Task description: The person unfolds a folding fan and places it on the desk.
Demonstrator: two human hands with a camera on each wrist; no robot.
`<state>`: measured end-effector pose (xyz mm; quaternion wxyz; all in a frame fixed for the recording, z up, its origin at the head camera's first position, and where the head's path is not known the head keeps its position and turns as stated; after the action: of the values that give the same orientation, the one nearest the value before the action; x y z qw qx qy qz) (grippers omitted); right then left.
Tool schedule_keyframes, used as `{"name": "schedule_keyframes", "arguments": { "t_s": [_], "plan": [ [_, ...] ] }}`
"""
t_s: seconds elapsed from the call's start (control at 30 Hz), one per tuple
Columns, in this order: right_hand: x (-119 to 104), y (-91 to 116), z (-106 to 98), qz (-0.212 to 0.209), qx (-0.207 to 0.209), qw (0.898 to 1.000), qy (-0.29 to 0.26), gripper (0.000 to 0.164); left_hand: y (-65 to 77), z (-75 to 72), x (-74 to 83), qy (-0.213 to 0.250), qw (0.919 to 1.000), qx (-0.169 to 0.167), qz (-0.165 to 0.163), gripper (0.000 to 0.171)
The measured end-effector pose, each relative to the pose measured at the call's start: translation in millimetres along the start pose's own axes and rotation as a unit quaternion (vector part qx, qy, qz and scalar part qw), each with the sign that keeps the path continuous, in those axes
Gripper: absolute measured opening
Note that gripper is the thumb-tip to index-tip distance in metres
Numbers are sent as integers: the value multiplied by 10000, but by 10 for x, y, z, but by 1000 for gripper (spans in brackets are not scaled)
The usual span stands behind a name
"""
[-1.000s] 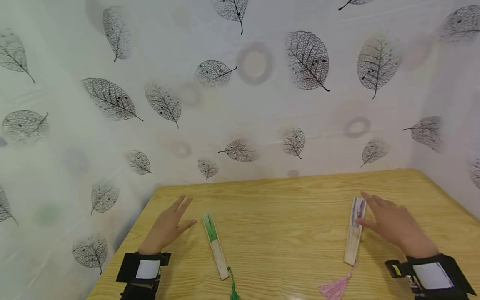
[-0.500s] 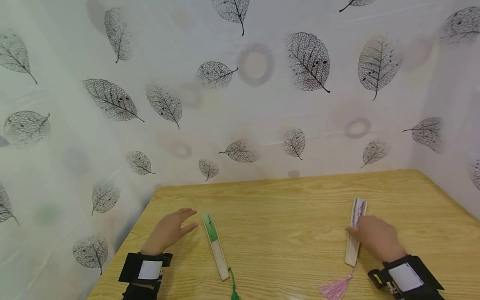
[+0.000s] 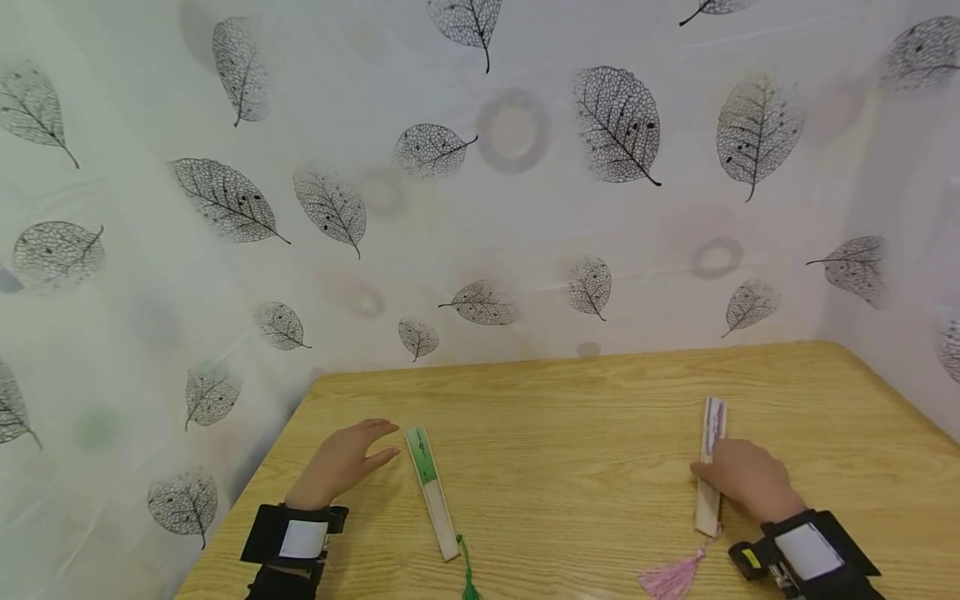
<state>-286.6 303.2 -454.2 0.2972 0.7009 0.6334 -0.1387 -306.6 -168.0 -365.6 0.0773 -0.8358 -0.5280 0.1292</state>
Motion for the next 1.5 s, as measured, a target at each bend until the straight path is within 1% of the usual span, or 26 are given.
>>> {"name": "schedule_keyframes", "arguments": {
  "t_s": [0.07, 0.17, 0.27, 0.37, 0.47, 0.53, 0.6, 0.67, 0.73, 0.77, 0.83, 0.9, 0.93, 0.97, 1.0, 1.03, 1.1, 1.17, 1.23, 1.27, 1.3, 1.33, 1.37, 1.43, 1.47, 1.5],
  "plan": [
    [7, -7, -7, 20, 59, 9996, -271, 34, -10, 3, 6, -4, 10000, -1, 10, 36],
    [-46, -10, -57, -222, 270, 9982, -487, 34, -29, -20, 14, -72, 9999, 83, 12, 35],
    [-180, -14, -138, -572, 470, 9964, -402, 38, -58, -109, 13, -232, 9989, 392, -84, 34],
    [-364, -4, -207, -733, 592, 9950, -326, 40, -88, -213, 28, -238, 9969, 704, -272, 32],
    [-680, 46, -285, -1033, 913, 9902, -206, 40, -148, -285, 125, 149, 9960, 746, -460, 32],
    [-970, 112, -353, -1346, 1293, 9824, -112, 39, -225, -335, 275, 652, 9938, 780, -450, 30],
    [-1291, 203, -427, -1673, 1745, 9703, -77, 39, -332, -382, 480, 1304, 9876, 800, -351, 29],
    [-1614, 311, -481, -1990, 2204, 9549, -86, 37, -447, -418, 713, 2037, 9759, 747, -229, 30],
    [-1907, 413, -480, -2253, 2549, 9403, -146, 34, -555, -439, 937, 2874, 9555, 648, -168, 32],
    [-2043, 462, -455, -2390, 2661, 9337, -148, 33, -603, -438, 1037, 3303, 9421, 547, -181, 33],
    [-2277, 548, -367, -2663, 2830, 9213, -105, 31, -677, -432, 1206, 4123, 9099, 388, -247, 35],
    [-2443, 602, -234, -2829, 2844, 9160, 45, 32, -723, -415, 1314, 4790, 8765, 295, -368, 33],
    [-2502, 620, -168, -2885, 2834, 9145, 122, 32, -733, -403, 1344, 5026, 8629, 285, -453, 32],
    [-2548, 642, -108, -2958, 2842, 9118, 216, 33, -736, -383, 1358, 5194, 8522, 275, -560, 30],
    [-2582, 661, -56, -3023, 2859, 9088, 308, 34, -732, -367, 1364, 5291, 8456, 275, -656, 28],
    [-2604, 678, -12, -3070, 2885, 9060, 403, 35, -726, -345, 1359, 5347, 8412, 279, -751, 26],
    [-2636, 728, 39, -3234, 3021, 8951, 550, 36, -714, -298, 1336, 5378, 8374, 281, -934, 22],
    [-2669, 792, 58, -3480, 3263, 8756, 753, 38, -710, -259, 1319, 5440, 8323, 265, -1035, 20],
    [-2691, 847, 64, -3703, 3468, 8567, 927, 39, -712, -229, 1309, 5557, 8240, 237, -1085, 20],
    [-2700, 863, 66, -3801, 3518, 8497, 989, 40, -714, -218, 1306, 5603, 8206, 220, -1108, 20],
    [-2704, 868, 61, -3877, 3530, 8458, 991, 39, -716, -208, 1302, 5641, 8176, 203, -1134, 21],
    [-2698, 849, 52, -3899, 3426, 8503, 871, 37, -718, -208, 1297, 5669, 8156, 213, -1141, 21],
    [-2682, 806, 41, -3870, 3225, 8613, 657, 33, -721, -209, 1291, 5700, 8134, 233, -1141, 21],
    [-2610, 674, 19, -3617, 2583, 8957, -84, 23, -730, -201, 1286, 5788, 8072, 230, -1137, 22],
    [-2562, 605, 10, -3430, 2221, 9110, -550, 22, -736, -193, 1284, 5833, 8041, 220, -1126, 22],
    [-2506, 540, 3, -3198, 1889, 9226, -1040, 24, -746, -187, 1286, 5897, 7999, 214, -1098, 23]
  ]
}}
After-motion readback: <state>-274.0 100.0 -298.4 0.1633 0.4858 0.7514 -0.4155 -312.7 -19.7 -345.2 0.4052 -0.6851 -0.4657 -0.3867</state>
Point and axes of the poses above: each hand's wrist, its own y-axis away from the middle knuckle, its own z-axis out of the palm, x = y × z, the point moved 10 cm from there along -y, towards the middle knuckle, and after that the axes turned 13 degrees about -y, right-handed, at the moved point
